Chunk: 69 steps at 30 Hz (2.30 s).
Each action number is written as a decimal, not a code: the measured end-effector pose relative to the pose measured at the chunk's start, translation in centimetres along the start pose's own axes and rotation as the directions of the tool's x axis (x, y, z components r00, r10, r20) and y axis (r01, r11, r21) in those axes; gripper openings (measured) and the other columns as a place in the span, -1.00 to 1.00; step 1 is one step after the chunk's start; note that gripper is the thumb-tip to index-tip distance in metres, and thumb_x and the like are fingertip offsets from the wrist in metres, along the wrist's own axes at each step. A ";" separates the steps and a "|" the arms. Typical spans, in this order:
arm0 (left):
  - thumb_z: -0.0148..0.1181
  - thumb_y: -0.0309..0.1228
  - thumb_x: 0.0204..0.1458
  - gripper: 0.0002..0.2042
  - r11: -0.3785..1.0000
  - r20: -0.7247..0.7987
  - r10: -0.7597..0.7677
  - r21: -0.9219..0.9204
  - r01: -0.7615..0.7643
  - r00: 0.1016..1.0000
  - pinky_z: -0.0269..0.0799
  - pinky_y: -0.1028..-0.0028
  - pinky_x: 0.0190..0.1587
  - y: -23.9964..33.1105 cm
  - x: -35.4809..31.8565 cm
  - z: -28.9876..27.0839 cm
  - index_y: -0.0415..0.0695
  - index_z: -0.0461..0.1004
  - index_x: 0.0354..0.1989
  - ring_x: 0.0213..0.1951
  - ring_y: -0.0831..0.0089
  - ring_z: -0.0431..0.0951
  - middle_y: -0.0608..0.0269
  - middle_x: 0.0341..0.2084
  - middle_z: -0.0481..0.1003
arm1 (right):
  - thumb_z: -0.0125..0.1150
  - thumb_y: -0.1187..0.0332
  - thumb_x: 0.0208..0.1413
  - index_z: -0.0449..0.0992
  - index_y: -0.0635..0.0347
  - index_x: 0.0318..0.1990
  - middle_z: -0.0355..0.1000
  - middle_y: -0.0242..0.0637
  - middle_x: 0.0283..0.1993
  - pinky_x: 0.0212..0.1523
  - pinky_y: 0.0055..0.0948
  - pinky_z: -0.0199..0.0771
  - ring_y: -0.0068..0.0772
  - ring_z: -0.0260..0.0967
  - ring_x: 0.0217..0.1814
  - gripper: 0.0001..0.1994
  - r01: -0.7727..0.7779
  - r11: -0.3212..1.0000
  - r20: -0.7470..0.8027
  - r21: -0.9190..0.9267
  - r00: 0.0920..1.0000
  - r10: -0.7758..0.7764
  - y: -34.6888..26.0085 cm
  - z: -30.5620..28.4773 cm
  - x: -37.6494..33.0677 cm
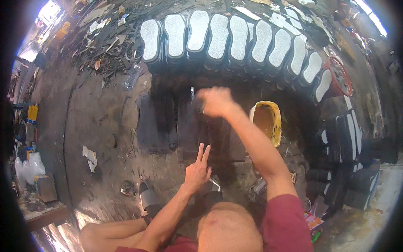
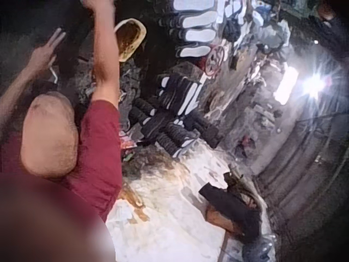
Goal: The person sits on the ground and repeatedly applies a dark liquid from a yellow container onto flat black shoe parts using a brush. The person holds each part steady with one hand while brushing with the other, then places the treated part back onto a pile.
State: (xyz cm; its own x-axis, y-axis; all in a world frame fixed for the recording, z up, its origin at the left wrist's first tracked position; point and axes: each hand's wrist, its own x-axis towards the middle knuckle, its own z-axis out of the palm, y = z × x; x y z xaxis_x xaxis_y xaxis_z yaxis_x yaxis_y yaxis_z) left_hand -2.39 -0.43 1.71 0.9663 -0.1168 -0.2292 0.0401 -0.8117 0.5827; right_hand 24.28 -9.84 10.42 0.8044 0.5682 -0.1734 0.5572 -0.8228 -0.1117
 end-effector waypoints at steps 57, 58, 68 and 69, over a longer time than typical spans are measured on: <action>0.37 -0.43 0.11 -0.87 0.906 -0.792 0.283 0.406 0.120 0.541 0.27 0.13 0.23 -14.9 6.7 -18.1 -0.04 0.63 -0.17 0.18 0.10 0.42 0.25 0.06 0.51 | 0.35 0.48 0.26 0.54 0.27 0.14 0.56 -0.31 0.09 0.20 -0.40 0.41 -0.45 0.47 0.10 -0.68 0.202 0.189 -0.257 0.961 0.398 0.881 3.4 0.7 -21.7; 0.37 -0.44 0.12 -0.85 0.886 -0.801 0.332 0.447 0.128 0.497 0.28 0.13 0.20 -14.6 7.8 -20.4 -0.03 0.62 -0.15 0.17 0.12 0.42 0.27 0.04 0.50 | 0.35 0.48 0.26 0.54 0.28 0.14 0.56 -0.31 0.09 0.20 -0.40 0.41 -0.45 0.47 0.10 -0.68 0.252 0.241 -0.331 0.937 0.426 0.842 3.5 0.6 -21.7; 0.41 -0.47 -0.05 -0.78 0.799 -0.545 0.394 0.601 0.017 0.740 0.30 0.13 0.21 -18.7 0.5 -12.1 -0.01 0.65 -0.18 0.16 0.13 0.43 0.30 0.03 0.51 | 0.32 0.50 0.24 0.52 0.29 0.18 0.55 -0.29 0.11 0.23 -0.35 0.41 -0.39 0.48 0.11 -0.64 0.225 0.229 -0.303 0.947 0.387 0.871 3.2 1.6 -20.6; 0.40 -0.46 -0.05 -0.79 0.795 -0.500 0.367 0.606 0.014 0.784 0.30 0.12 0.21 -19.3 0.6 -10.9 -0.02 0.65 -0.19 0.16 0.13 0.43 0.29 0.02 0.51 | 0.31 0.51 0.23 0.51 0.29 0.19 0.55 -0.28 0.11 0.24 -0.35 0.40 -0.38 0.48 0.12 -0.63 0.233 0.251 -0.323 0.939 0.361 0.875 3.4 1.7 -20.9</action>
State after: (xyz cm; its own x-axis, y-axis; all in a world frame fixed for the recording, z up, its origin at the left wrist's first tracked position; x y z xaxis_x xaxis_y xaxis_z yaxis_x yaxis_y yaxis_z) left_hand 0.13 21.42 -1.21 0.8996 -0.1034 0.4244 -0.1083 -0.9940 -0.0126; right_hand 8.98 -24.51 12.04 0.8443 -0.5126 0.1562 0.1337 -0.0807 -0.9877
